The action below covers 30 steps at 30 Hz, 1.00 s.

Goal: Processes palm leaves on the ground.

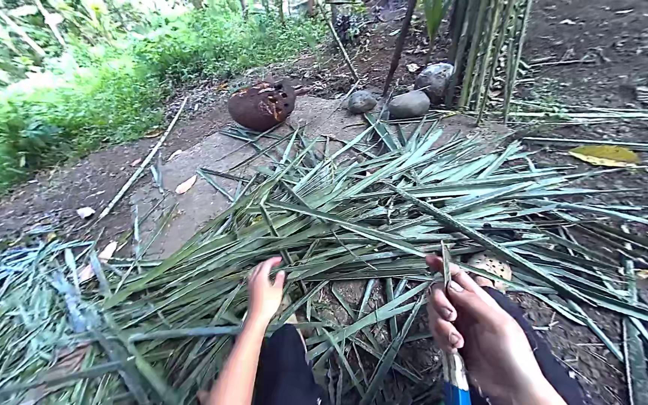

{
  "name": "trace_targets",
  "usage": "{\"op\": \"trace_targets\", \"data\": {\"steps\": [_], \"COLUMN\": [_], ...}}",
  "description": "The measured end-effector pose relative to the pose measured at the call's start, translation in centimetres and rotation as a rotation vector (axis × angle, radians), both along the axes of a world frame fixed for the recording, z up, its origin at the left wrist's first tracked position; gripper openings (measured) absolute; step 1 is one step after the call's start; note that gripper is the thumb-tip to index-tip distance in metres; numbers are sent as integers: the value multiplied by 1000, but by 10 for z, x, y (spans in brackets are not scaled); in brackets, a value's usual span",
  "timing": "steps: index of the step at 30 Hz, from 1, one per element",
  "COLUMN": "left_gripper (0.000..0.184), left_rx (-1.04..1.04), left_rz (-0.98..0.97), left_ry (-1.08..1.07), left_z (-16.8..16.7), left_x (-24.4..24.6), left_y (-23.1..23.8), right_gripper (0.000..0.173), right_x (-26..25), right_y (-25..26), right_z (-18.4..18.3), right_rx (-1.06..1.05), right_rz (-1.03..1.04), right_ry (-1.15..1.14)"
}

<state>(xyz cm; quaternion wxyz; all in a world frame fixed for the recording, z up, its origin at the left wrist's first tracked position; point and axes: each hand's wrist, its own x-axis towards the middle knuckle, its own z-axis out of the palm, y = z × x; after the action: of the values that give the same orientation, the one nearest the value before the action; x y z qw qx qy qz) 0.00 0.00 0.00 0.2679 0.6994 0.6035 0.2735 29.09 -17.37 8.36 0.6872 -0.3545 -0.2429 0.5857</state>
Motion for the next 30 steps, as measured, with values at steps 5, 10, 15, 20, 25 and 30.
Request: {"op": "trace_targets", "data": {"steps": [5, 10, 15, 20, 25, 30], "left_gripper": [63, 39, 61, 44, 34, 35], "left_rx": [-180, -127, 260, 499, 527, 640], "left_rz": [-177, -408, -673, -496, -337, -333], "left_ry": [558, 698, 339, 264, 234, 177], "left_z": [-61, -71, -11, 62, 111, 127], "left_x": [99, 131, 123, 110, 92, 87], "left_y": [135, 124, 45, -27, -70, -101], "right_gripper": [39, 42, 44, 38, 14, 25], "right_x": [14, 25, 11, -2, -7, -11], "right_y": [2, 22, 25, 12, -8, -15], "right_z": [-7, -11, -16, -16, -10, -7], "right_rx": [-4, -39, -32, 87, 234, 198], "right_rz": [-8, -83, -91, -81, 270, 264], "right_ry": [-104, -161, -322, -375, -194, 15]}}
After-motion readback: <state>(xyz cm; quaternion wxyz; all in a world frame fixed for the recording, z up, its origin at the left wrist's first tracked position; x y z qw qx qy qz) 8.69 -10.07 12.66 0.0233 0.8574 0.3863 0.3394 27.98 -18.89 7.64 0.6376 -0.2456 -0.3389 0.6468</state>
